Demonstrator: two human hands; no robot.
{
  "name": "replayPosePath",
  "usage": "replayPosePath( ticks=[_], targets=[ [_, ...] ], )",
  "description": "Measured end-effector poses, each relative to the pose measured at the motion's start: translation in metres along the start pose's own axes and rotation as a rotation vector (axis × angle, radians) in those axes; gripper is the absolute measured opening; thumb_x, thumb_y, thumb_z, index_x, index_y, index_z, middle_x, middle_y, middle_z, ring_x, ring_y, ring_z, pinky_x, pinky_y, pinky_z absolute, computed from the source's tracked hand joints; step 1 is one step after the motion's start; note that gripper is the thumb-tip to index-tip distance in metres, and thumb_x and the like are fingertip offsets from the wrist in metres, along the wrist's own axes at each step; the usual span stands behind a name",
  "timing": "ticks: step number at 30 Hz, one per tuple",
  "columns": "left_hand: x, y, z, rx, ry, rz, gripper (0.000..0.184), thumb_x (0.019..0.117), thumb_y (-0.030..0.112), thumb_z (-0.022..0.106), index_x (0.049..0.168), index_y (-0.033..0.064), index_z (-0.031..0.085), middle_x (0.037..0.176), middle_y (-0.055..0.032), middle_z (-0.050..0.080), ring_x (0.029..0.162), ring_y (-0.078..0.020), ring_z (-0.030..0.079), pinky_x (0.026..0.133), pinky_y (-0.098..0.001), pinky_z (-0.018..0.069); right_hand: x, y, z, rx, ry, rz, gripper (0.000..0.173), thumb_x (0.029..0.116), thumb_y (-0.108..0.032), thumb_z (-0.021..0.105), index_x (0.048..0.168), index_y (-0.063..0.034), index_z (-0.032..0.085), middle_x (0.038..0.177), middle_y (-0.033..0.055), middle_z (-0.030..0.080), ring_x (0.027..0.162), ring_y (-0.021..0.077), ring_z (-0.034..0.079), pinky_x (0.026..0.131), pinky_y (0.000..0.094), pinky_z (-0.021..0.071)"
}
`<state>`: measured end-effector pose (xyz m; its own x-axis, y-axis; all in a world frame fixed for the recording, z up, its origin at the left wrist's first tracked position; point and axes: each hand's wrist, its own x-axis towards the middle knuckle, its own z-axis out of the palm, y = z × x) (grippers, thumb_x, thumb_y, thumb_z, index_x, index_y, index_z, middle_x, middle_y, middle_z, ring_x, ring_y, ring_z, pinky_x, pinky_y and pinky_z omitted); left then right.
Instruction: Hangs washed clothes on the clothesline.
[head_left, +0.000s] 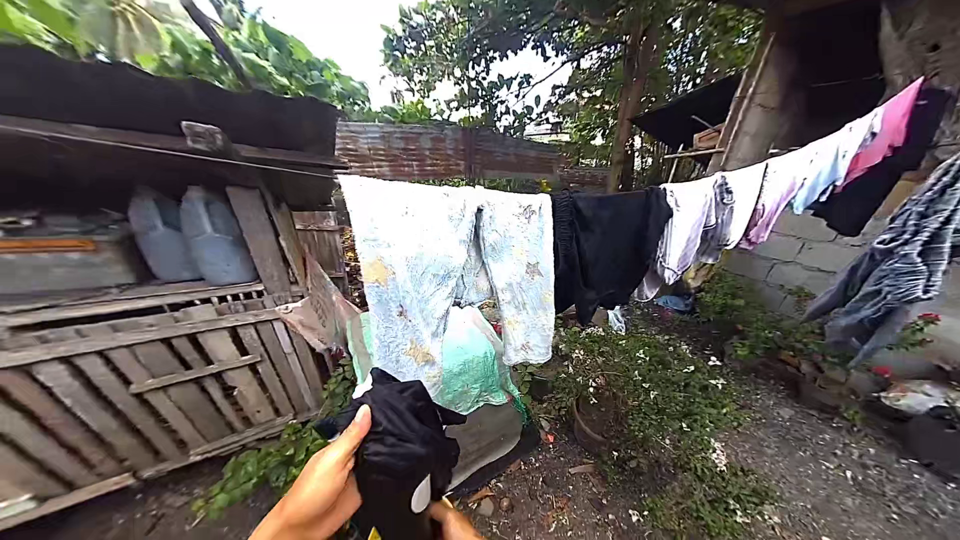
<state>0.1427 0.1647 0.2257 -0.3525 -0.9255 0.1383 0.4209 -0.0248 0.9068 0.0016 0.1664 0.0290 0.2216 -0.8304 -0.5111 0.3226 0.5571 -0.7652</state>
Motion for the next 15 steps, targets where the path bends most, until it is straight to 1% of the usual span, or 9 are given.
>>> replayPosePath(
  ticks=[2, 3, 4, 5, 7, 8, 10, 13, 15],
  targets=[
    [0.007, 0.002, -0.014, -0.024, 0.093, -0.016, 0.05, 0.1125, 0.038, 0.019, 0.12, 0.0143, 0.063, 0.104, -0.0012, 0.075, 0.099, -0.0109, 0.072, 0.089, -0.0336, 0.0612, -0.02, -0.019, -0.005, -0.158, 0.05, -0.139, 0.03, 0.108, -0.023, 0.044, 0.119, -0.0005, 0.06, 0.101, 0.0115, 0.067, 0.091, 0.0203, 0.065, 0.082, 0.0437, 0.0553],
    [0.009, 0.002, -0.025, -0.024, 0.135, -0.028, 0.044, 0.1131, 0.031, 0.022, 0.119, 0.0124, 0.062, 0.102, -0.0022, 0.075, 0.096, -0.0113, 0.072, 0.087, -0.0334, 0.0614, -0.03, -0.034, -0.012, -0.349, 0.058, -0.213, 0.027, 0.1069, -0.015, 0.045, 0.115, 0.0032, 0.063, 0.099, 0.0123, 0.068, 0.091, 0.0189, 0.066, 0.084, 0.0415, 0.0555],
    [0.009, 0.0, -0.038, -0.011, 0.178, -0.037, 0.034, 0.1117, 0.021, 0.028, 0.117, 0.0106, 0.06, 0.099, -0.0031, 0.075, 0.093, -0.0118, 0.073, 0.085, -0.0331, 0.0618, -0.035, -0.05, -0.021, -0.58, 0.062, -0.263, 0.027, 0.1057, -0.015, 0.048, 0.108, 0.0048, 0.066, 0.096, 0.0138, 0.068, 0.091, 0.0204, 0.066, 0.085, 0.0429, 0.0546],
    [0.009, -0.002, -0.049, 0.026, 0.217, -0.046, 0.024, 0.1081, 0.01, 0.035, 0.116, 0.0089, 0.057, 0.096, -0.0036, 0.075, 0.09, -0.012, 0.073, 0.083, -0.0329, 0.062, -0.038, -0.068, -0.031, -0.813, 0.069, -0.277, 0.032, 0.1063, -0.021, 0.051, 0.101, 0.0061, 0.067, 0.094, 0.0176, 0.068, 0.091, 0.0259, 0.065, 0.086, 0.0482, 0.0522],
    [0.008, -0.006, -0.067, 0.116, 0.279, -0.081, 0.021, 0.1015, -0.001, 0.047, 0.122, 0.0051, 0.051, 0.098, -0.006, 0.073, 0.089, -0.014, 0.072, 0.082, -0.0346, 0.0621, -0.047, -0.102, -0.045, -1.223, 0.13, -0.224, 0.053, 0.1085, -0.039, 0.046, 0.099, 0.0078, 0.069, 0.104, 0.0276, 0.068, 0.106, 0.0409, 0.065, 0.094, 0.0614, 0.0476],
    [0.008, -0.008, -0.073, 0.158, 0.308, -0.11, 0.026, 0.1007, -0.002, 0.051, 0.126, 0.0034, 0.049, 0.1, -0.0075, 0.072, 0.09, -0.0151, 0.072, 0.083, -0.0355, 0.0618, -0.054, -0.114, -0.048, -1.367, 0.187, -0.183, 0.058, 0.109, -0.043, 0.042, 0.101, 0.0069, 0.07, 0.11, 0.0286, 0.068, 0.112, 0.0439, 0.064, 0.097, 0.0637, 0.0462],
    [0.009, -0.011, -0.082, 0.244, 0.356, -0.192, 0.027, 0.103, 0.001, 0.051, 0.129, 0.0021, 0.046, 0.104, -0.0084, 0.07, 0.092, -0.0151, 0.071, 0.083, -0.0352, 0.0609, -0.066, -0.133, -0.049, -1.52, 0.316, -0.103, 0.061, 0.1098, -0.046, 0.036, 0.105, 0.0045, 0.071, 0.117, 0.0271, 0.068, 0.119, 0.0436, 0.062, 0.098, 0.0634, 0.0458],
    [0.007, -0.014, -0.092, 0.351, 0.332, -0.358, 0.019, 0.1085, 0.01, 0.045, 0.126, 0.0037, 0.049, 0.102, -0.0065, 0.069, 0.089, -0.0132, 0.07, 0.081, -0.033, 0.0596, -0.081, -0.157, -0.051, -1.577, 0.439, -0.083, 0.061, 0.1107, -0.044, 0.033, 0.107, 0.0044, 0.07, 0.119, 0.0271, 0.068, 0.121, 0.0434, 0.061, 0.098, 0.0626, 0.0457],
    [0.007, -0.019, -0.099, 0.433, 0.273, -0.475, 0.025, 0.111, 0.017, 0.041, 0.129, 0.0023, 0.049, 0.105, -0.0078, 0.068, 0.091, -0.0139, 0.069, 0.082, -0.0334, 0.0584, -0.085, -0.171, -0.054, -1.569, 0.48, -0.121, 0.059, 0.1112, -0.042, 0.033, 0.108, 0.0041, 0.07, 0.119, 0.0273, 0.068, 0.121, 0.0435, 0.061, 0.099, 0.0628, 0.0448]
  ],
)
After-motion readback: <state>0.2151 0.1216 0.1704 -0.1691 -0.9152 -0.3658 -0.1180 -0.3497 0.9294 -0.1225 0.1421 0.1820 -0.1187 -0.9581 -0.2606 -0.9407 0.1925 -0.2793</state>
